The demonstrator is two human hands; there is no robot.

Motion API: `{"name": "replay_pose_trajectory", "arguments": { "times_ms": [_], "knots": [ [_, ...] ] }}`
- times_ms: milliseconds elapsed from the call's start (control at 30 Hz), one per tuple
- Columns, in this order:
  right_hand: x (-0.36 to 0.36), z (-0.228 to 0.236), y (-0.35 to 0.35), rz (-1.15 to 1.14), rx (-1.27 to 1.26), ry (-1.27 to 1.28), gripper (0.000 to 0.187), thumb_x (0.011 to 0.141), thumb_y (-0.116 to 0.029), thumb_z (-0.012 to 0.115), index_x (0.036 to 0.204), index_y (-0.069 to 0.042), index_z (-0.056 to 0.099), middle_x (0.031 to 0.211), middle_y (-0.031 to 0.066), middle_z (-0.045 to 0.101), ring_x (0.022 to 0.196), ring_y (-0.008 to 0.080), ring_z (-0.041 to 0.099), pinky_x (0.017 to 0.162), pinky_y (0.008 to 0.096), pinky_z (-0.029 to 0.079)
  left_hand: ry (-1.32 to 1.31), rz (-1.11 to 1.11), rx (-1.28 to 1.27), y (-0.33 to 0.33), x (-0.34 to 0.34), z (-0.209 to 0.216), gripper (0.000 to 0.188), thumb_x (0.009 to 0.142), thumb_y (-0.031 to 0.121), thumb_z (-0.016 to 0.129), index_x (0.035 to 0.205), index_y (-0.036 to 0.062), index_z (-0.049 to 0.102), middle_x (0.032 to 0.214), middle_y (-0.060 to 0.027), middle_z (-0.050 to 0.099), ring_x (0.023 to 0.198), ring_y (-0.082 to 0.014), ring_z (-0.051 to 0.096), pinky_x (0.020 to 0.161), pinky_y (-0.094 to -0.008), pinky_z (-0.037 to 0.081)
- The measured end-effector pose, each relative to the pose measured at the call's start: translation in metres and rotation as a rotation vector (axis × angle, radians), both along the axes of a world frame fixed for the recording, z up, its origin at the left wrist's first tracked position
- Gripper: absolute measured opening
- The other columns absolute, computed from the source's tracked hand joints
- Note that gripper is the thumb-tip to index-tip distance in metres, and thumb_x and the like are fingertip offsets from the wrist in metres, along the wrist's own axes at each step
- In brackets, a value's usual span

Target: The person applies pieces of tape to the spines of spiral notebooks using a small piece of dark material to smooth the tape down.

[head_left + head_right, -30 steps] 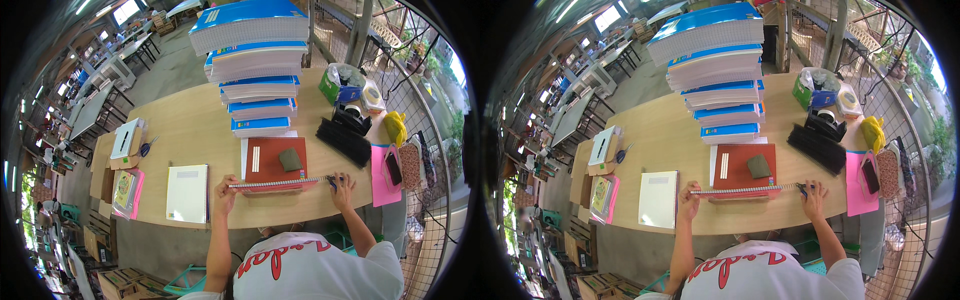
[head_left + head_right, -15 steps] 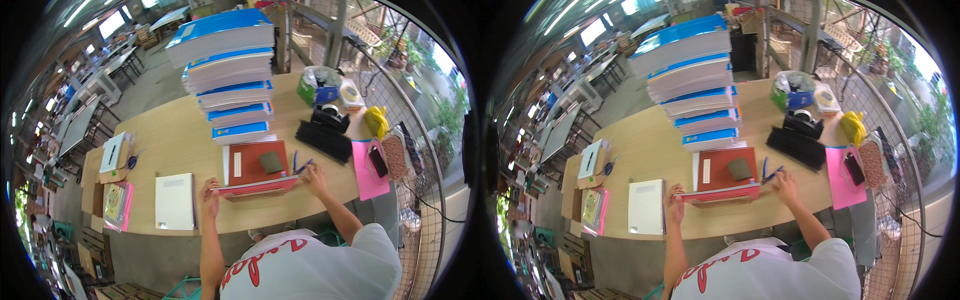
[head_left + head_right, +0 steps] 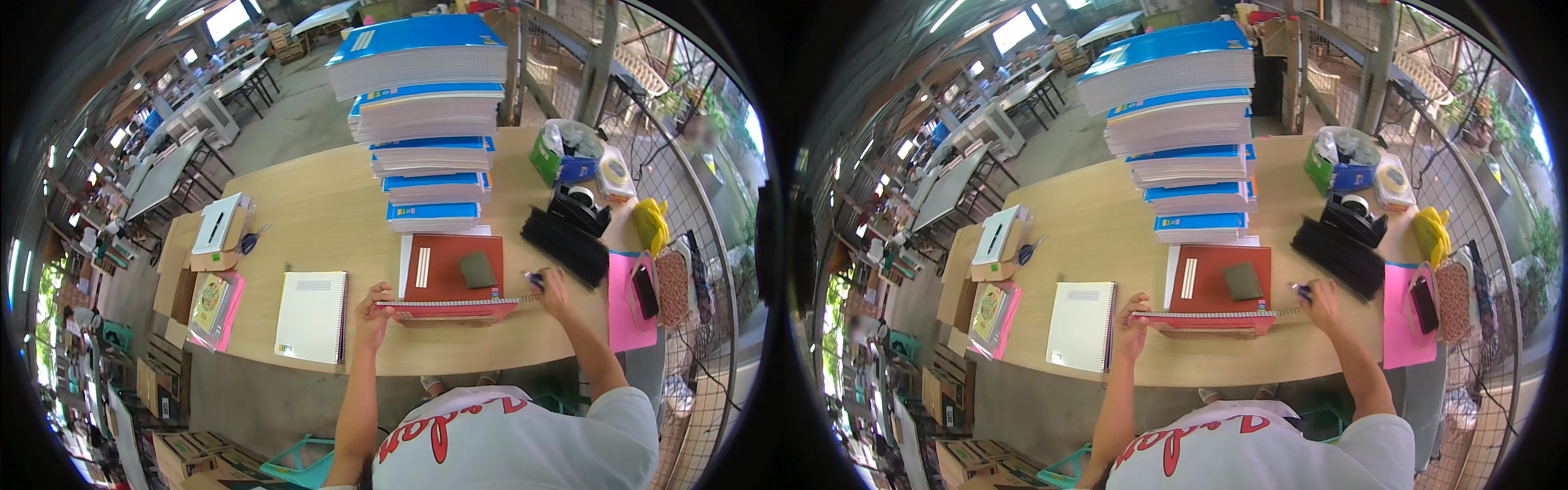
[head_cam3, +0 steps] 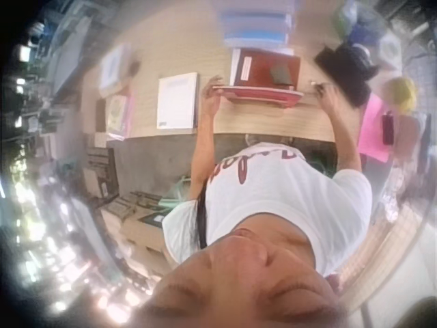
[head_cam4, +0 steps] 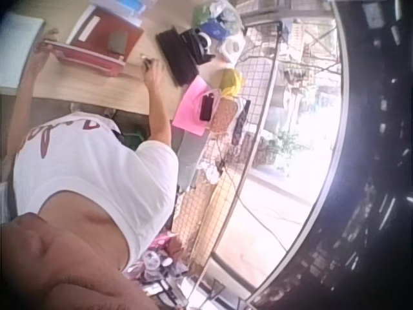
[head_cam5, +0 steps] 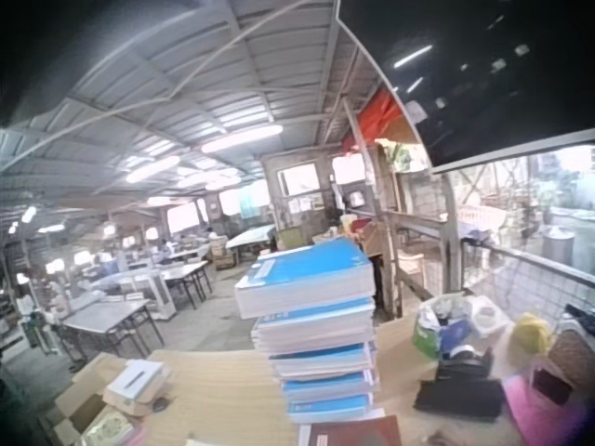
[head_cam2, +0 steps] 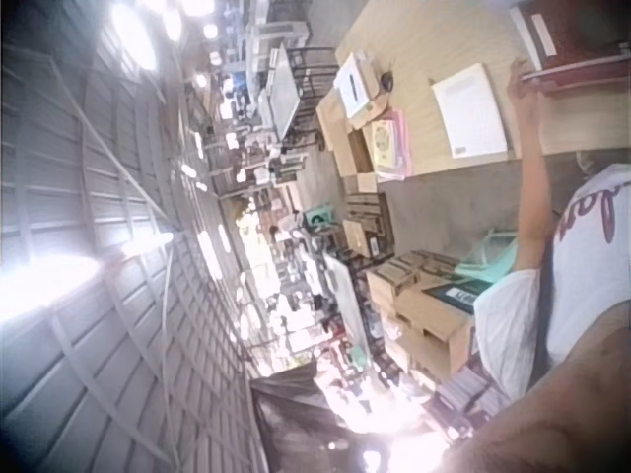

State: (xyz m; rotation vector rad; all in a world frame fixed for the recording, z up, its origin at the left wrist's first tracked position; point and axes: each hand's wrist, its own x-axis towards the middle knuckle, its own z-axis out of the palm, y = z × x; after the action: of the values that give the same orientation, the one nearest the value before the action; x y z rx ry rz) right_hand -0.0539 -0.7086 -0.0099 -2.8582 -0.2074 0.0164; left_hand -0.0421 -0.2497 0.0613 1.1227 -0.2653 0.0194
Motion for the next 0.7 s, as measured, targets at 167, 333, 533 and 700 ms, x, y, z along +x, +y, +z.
{"name": "replay_pose_trajectory", "arguments": {
  "times_ms": [167, 333, 533, 700],
  "knots": [
    [0.034, 0.146, 0.066, -0.058, 0.655, -0.578, 0.032, 0.082, -0.008, 0.074, 0.111, -0.003, 0.063, 0.1, 0.0128, 0.061, 0.091, 0.0288, 0.062, 0.085, 0.0372, 0.05, 0.064, -0.063, -0.02, 0.008, -0.002, -0.004, 0.022, 0.085, 0.008, 0.077, 0.103, 0.0017, 0.067, 0.133, -0.0078, 0.049, 0.11, -0.0153, 0.055, 0.08, -0.0311, 0.06],
    [0.04, 0.267, 0.191, 0.806, 0.004, -0.607, 0.035, 0.077, -0.03, 0.076, 0.104, -0.012, 0.066, 0.097, 0.0044, 0.063, 0.105, 0.0214, 0.061, 0.107, 0.056, 0.037, 0.026, 0.047, -0.007, -0.009, 0.002, 0.006, 0.023, 0.082, 0.006, 0.077, 0.102, 0.002, 0.068, 0.125, -0.0066, 0.054, 0.106, -0.0143, 0.057, 0.064, -0.0252, 0.057],
    [0.07, 0.263, 0.263, 1.191, -0.278, -0.776, 0.014, 0.083, -0.019, 0.063, 0.094, -0.012, 0.064, 0.093, 0.0009, 0.06, 0.102, 0.0199, 0.059, 0.109, 0.0551, 0.035, 0.086, 0.052, -0.048, -0.004, 0.002, -0.009, 0.024, 0.082, 0.001, 0.075, 0.105, 0.0018, 0.066, 0.118, -0.0043, 0.061, 0.101, -0.0114, 0.059, 0.069, -0.0238, 0.054],
    [0.078, 0.259, 0.28, 1.359, -0.256, -0.789, 0.006, 0.079, -0.018, 0.064, 0.077, -0.013, 0.067, 0.091, 0.0008, 0.061, 0.102, 0.0195, 0.058, 0.108, 0.0465, 0.036, 0.156, -0.017, -0.026, 0.004, 0.0, -0.015, 0.024, 0.084, 0.0, 0.074, 0.106, 0.001, 0.067, 0.106, -0.0022, 0.066, 0.096, -0.0097, 0.06, 0.075, -0.0243, 0.051]
  ]
}}
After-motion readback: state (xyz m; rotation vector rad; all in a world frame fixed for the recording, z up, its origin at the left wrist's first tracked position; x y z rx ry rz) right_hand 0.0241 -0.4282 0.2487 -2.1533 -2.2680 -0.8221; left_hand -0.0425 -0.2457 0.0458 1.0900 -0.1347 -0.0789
